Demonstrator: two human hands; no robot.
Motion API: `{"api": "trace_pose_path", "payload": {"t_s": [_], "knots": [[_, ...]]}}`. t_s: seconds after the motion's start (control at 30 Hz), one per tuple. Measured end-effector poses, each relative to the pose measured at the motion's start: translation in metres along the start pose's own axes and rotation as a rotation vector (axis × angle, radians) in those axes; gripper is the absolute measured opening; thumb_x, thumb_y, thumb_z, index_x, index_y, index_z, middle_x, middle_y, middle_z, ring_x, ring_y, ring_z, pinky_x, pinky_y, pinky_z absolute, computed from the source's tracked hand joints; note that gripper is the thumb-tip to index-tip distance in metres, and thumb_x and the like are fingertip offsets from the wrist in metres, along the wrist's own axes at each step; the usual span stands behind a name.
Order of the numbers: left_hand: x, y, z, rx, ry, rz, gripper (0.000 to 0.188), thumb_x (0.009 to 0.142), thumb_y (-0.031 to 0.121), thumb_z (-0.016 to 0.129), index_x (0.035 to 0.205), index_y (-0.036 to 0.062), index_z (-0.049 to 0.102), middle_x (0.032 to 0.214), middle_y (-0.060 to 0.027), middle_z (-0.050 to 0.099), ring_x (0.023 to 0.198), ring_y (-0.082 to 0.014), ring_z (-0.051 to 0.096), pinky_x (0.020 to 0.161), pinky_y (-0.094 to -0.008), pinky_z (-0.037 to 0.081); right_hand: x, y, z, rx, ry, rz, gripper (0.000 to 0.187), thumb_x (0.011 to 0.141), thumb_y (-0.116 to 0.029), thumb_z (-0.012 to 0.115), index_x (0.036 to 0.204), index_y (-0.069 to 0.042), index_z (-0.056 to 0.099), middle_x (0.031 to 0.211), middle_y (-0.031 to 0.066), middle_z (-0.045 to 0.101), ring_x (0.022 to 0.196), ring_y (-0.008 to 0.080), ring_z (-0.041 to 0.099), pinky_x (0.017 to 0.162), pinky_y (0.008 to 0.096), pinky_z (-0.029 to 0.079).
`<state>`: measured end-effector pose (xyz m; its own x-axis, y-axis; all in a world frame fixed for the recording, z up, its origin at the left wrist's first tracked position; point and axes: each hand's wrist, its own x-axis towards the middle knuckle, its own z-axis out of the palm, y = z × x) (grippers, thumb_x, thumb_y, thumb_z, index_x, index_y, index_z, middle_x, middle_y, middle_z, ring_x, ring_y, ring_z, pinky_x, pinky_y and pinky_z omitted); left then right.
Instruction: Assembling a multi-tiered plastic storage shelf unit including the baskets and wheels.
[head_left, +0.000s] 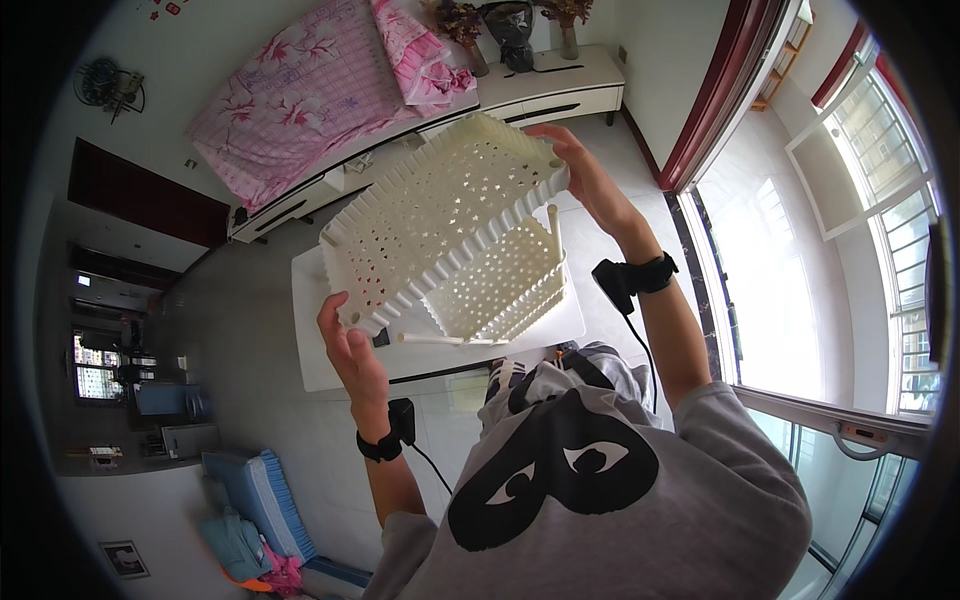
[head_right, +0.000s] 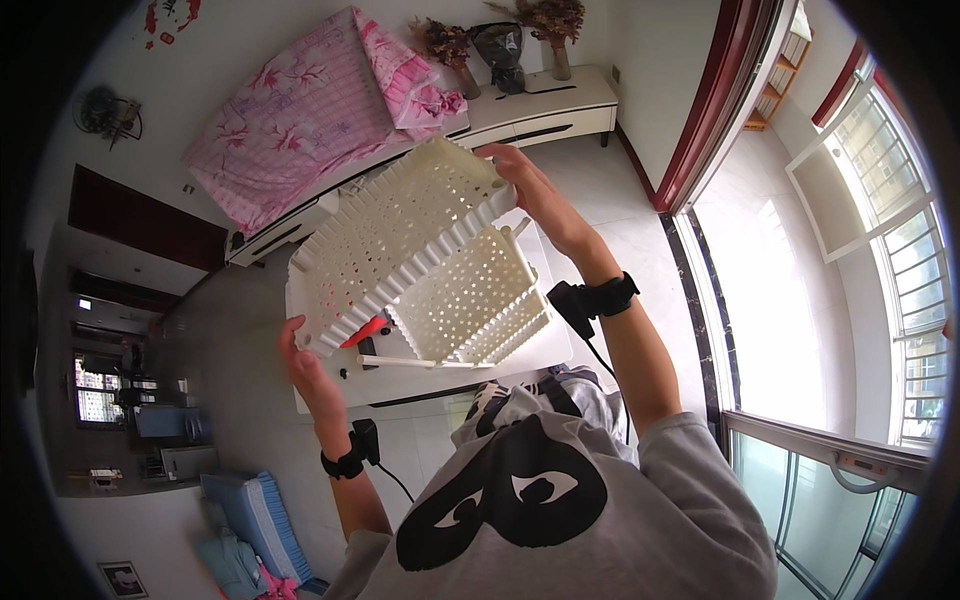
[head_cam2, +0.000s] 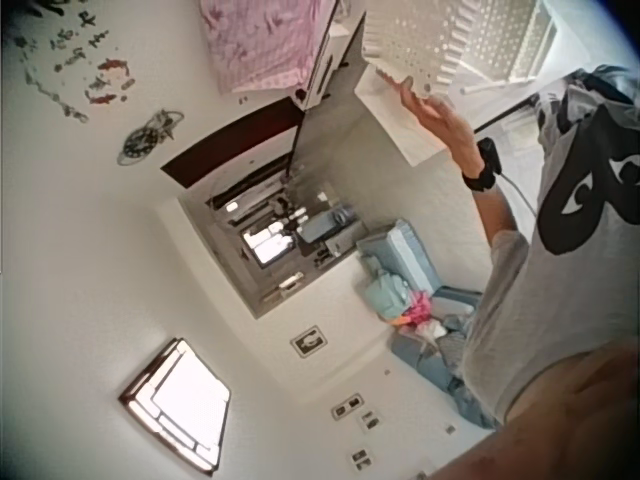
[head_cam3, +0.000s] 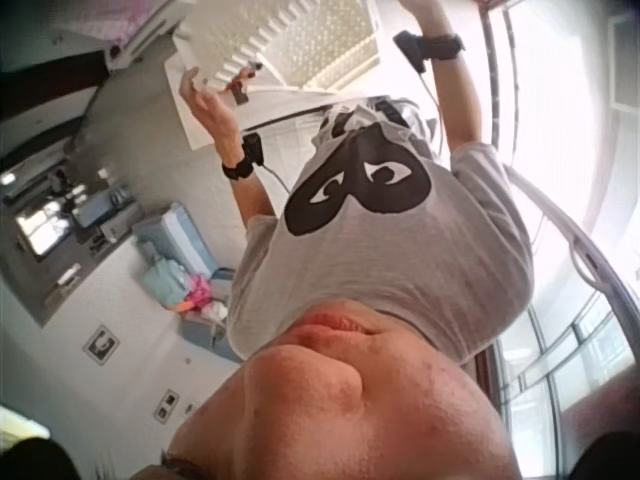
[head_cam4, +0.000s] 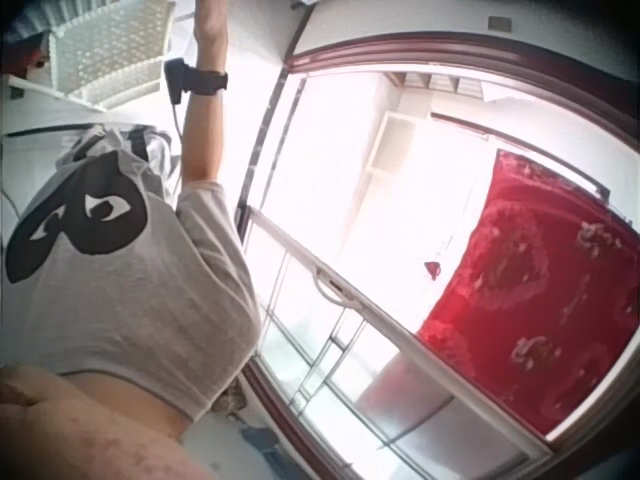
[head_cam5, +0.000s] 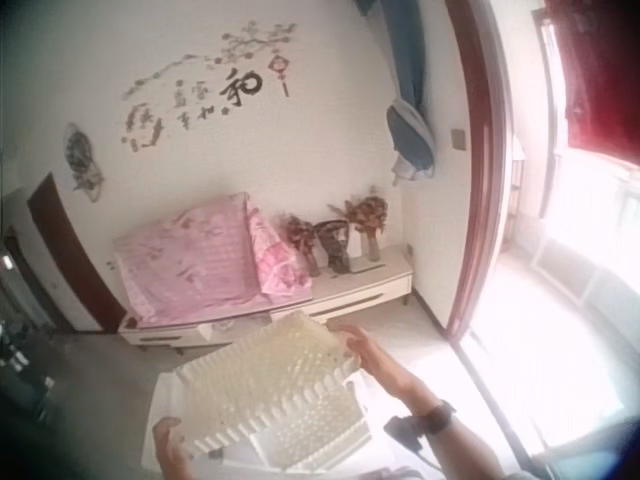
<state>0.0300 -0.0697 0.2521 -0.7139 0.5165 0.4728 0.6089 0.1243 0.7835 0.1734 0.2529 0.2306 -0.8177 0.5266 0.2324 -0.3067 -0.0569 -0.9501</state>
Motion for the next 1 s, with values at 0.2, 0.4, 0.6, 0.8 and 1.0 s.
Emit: {"api": "trace_pose_path", "payload": {"t_s": [0.2, 0.4, 0.6, 0.8, 1.0], "knots": [[-0.035, -0.026, 0.016, -0.09, 0.036, -0.212, 0.058, 0.099, 0.046, 0.037, 0.137, 0.0029, 0.036, 0.14, -0.0179, 0.039, 0.128, -0.0288, 0.04, 0.105, -0.0408, 0.032, -0.011, 0.023, 0.008, -0.021, 0.04, 0.031, 0.045, 0.094, -0.026, 0.034, 0.136, -0.011, 0.042, 0.118, 0.0041, 0.052, 0.093, 0.0139, 0.049, 0.081, 0.0287, 0.04], [-0.041, -0.018, 0.033, -0.426, 0.153, -0.364, 0.066, 0.095, 0.035, 0.045, 0.147, 0.0042, 0.019, 0.148, -0.0146, 0.03, 0.134, -0.0287, 0.035, 0.109, -0.0436, 0.03, -0.019, 0.034, 0.018, 0.018, 0.084, 0.102, 0.05, 0.096, -0.032, 0.032, 0.14, -0.01, 0.039, 0.11, 0.0064, 0.055, 0.089, 0.013, 0.05, 0.079, 0.027, 0.039], [-0.043, -0.029, 0.038, -0.62, 0.215, -0.348, 0.063, 0.093, 0.031, 0.046, 0.146, 0.0038, 0.024, 0.146, -0.0135, 0.032, 0.134, -0.0287, 0.034, 0.11, -0.0459, 0.03, -0.022, 0.046, 0.018, 0.016, 0.034, 0.151, 0.069, 0.094, -0.05, 0.035, 0.147, -0.006, 0.026, 0.143, 0.0152, 0.04, 0.129, 0.0247, 0.044, 0.105, 0.0376, 0.037], [-0.045, -0.026, 0.048, -0.728, 0.266, -0.346, 0.055, 0.095, 0.027, 0.04, 0.145, 0.0054, 0.027, 0.145, -0.0114, 0.034, 0.135, -0.0277, 0.034, 0.111, -0.0469, 0.029, -0.023, 0.047, 0.025, 0.065, 0.064, 0.122, 0.076, 0.093, -0.06, 0.032, 0.146, -0.006, 0.027, 0.143, 0.0139, 0.041, 0.128, 0.0243, 0.044, 0.104, 0.036, 0.036], [-0.044, -0.02, 0.057, -0.734, 0.318, -0.299, 0.054, 0.097, 0.03, 0.034, 0.144, 0.0057, 0.029, 0.146, -0.011, 0.034, 0.135, -0.0275, 0.034, 0.111, -0.0467, 0.028, -0.021, 0.055, 0.028, 0.023, 0.151, 0.05, 0.075, 0.092, -0.065, 0.029, 0.143, -0.01, 0.034, 0.108, 0.0054, 0.059, 0.086, 0.0102, 0.052, 0.07, 0.0239, 0.038]]}}
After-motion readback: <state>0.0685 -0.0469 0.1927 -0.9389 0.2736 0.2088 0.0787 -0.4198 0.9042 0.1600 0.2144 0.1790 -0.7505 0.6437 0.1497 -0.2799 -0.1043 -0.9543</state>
